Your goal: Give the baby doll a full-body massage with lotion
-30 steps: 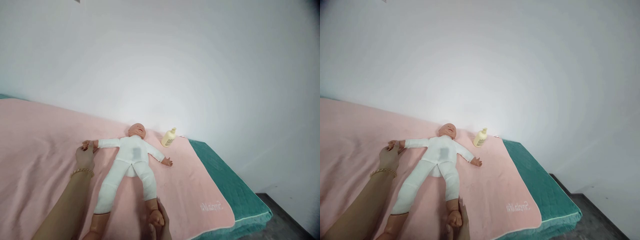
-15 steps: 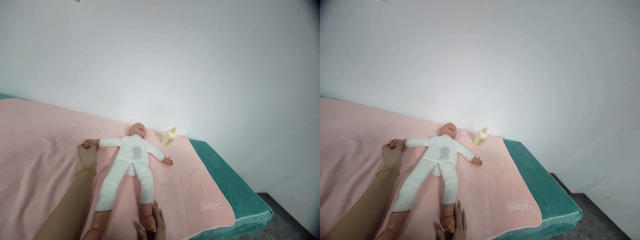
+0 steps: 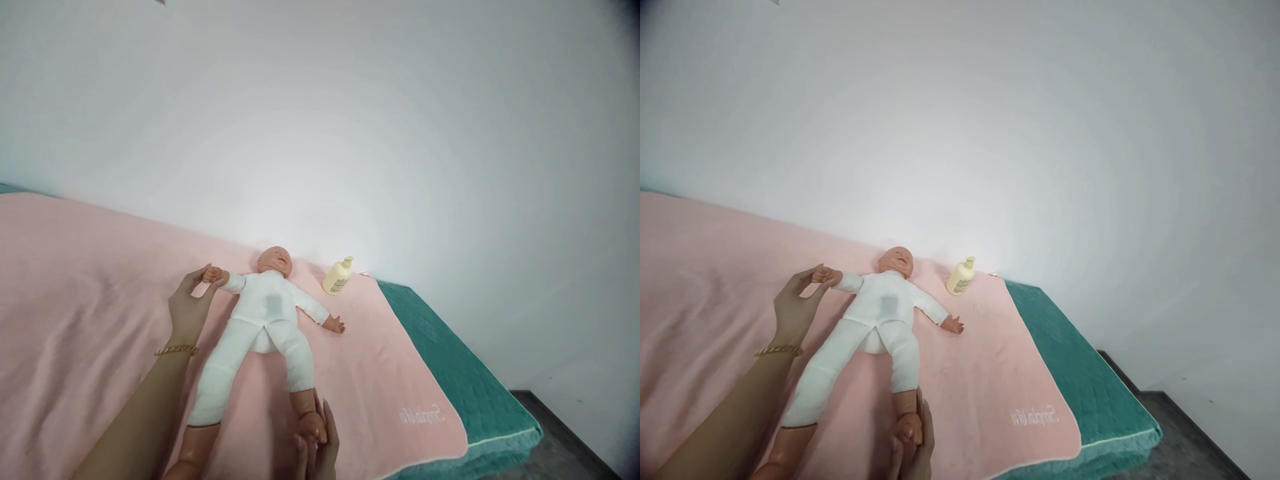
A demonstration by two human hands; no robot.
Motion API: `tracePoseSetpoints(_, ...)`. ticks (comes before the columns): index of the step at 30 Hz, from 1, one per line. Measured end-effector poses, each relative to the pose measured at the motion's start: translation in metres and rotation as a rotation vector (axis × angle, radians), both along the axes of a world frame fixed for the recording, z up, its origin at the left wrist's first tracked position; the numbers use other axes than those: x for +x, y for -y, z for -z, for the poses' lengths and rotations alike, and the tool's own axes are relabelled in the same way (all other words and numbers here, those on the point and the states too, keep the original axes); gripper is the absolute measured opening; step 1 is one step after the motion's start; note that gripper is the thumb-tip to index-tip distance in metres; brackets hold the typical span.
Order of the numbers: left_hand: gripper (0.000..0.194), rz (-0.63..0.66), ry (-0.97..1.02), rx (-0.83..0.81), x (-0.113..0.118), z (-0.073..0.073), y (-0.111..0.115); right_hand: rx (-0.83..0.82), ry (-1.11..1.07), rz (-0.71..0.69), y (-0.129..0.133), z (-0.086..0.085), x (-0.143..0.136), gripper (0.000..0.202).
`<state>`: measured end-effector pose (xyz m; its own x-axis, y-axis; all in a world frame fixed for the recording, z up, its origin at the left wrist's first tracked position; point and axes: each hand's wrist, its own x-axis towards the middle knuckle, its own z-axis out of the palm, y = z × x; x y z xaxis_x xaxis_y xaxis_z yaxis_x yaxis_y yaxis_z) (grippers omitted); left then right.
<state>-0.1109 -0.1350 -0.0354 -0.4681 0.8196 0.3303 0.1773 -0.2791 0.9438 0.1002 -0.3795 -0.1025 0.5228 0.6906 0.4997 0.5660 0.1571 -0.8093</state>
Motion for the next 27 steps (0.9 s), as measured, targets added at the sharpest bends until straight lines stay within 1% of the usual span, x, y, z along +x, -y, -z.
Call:
tracePoseSetpoints(5, 0.029, 0.126, -0.145, 0.028, 0.005, -0.001, 0.006, -0.004, -0.067, -0.004, -0.023, -0.012, -0.008, 0.059)
tracePoseSetpoints(7, 0.028, 0.146, -0.224, 0.054, 0.007, 0.0, 0.007, -0.008, -0.07, -0.039, -0.033, -0.02, -0.009, 0.057)
tracePoseSetpoints(9, 0.027, 0.157, -0.315, 0.086, 0.01, 0.001, 0.007, -0.027, -0.039, -0.102, -0.044, -0.03, -0.009, 0.054)
tracePoseSetpoints(12, 0.027, 0.211, -0.444, 0.184, 0.015, 0.002, 0.007, -0.043, 0.029, -0.154, -0.06, -0.046, -0.01, 0.051)
tracePoseSetpoints(16, 0.023, 0.285, -0.518, 0.372, 0.02, 0.005, 0.003, -0.043, 0.055, -0.156, -0.077, -0.06, -0.015, 0.053)
tracePoseSetpoints(20, 0.022, 0.339, -0.568, 0.468, 0.02, 0.005, 0.0, -0.062, 0.032, -0.181, -0.085, -0.064, -0.018, 0.053)
tracePoseSetpoints(24, 0.022, 0.378, -0.591, 0.489, 0.019, 0.005, -0.002, -0.09, 0.015, -0.202, -0.086, -0.061, -0.017, 0.051)
tracePoseSetpoints(27, 0.022, 0.381, -0.602, 0.51, 0.019, 0.006, -0.003, -0.114, 0.008, -0.193, -0.083, -0.057, -0.016, 0.052)
